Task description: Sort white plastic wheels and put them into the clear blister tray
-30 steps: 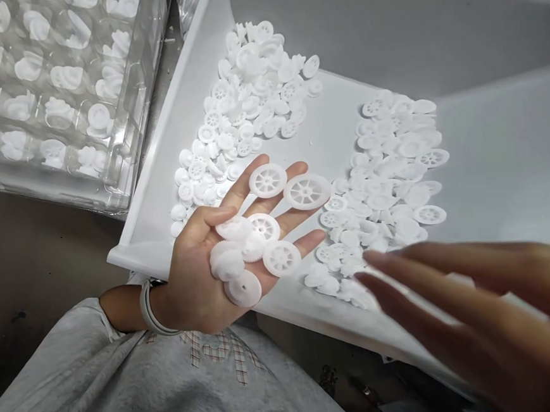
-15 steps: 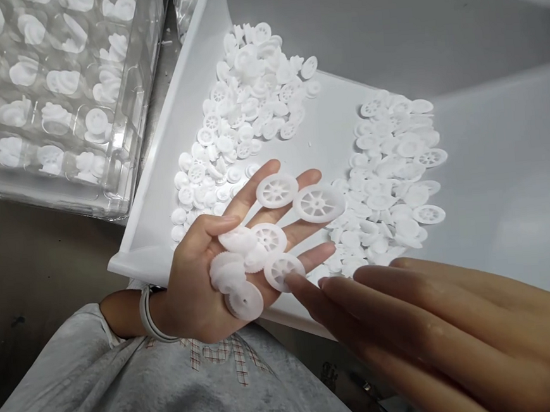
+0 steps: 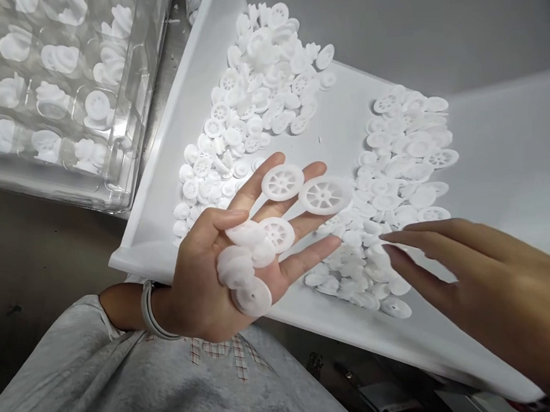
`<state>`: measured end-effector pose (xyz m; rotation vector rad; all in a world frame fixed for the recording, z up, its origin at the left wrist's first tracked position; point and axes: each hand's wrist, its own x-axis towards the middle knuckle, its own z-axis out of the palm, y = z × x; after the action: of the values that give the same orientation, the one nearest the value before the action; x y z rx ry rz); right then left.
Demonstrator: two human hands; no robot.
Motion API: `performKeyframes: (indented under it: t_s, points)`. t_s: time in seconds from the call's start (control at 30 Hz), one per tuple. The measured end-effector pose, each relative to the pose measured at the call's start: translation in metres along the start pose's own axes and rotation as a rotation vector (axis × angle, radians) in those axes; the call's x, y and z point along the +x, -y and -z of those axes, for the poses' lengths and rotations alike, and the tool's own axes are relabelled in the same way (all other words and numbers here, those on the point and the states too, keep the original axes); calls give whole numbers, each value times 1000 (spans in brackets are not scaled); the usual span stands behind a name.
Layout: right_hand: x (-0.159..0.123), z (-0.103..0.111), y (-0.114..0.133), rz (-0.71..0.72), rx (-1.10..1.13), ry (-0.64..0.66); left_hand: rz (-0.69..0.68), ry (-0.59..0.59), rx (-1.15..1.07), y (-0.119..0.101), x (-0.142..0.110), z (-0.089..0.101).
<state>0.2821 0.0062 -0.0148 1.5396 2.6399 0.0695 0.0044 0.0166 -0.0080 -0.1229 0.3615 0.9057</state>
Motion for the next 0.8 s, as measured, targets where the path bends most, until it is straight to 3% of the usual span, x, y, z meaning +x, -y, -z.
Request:
performKeyframes:
  t_s: [0.27,0.5,0.67,0.8]
  points:
    - [15,-3,14,202,36,60,-45,-57,15,2,-1,-1]
    - [38,37,52,270,308,-260,-43,-78,20,4,-1,-2]
    - [64,34,69,486,259,-439,-14,-86,19,2,-1,-4]
    - [69,37,73,532,285,-376,12,-81,12,0,-1,-3]
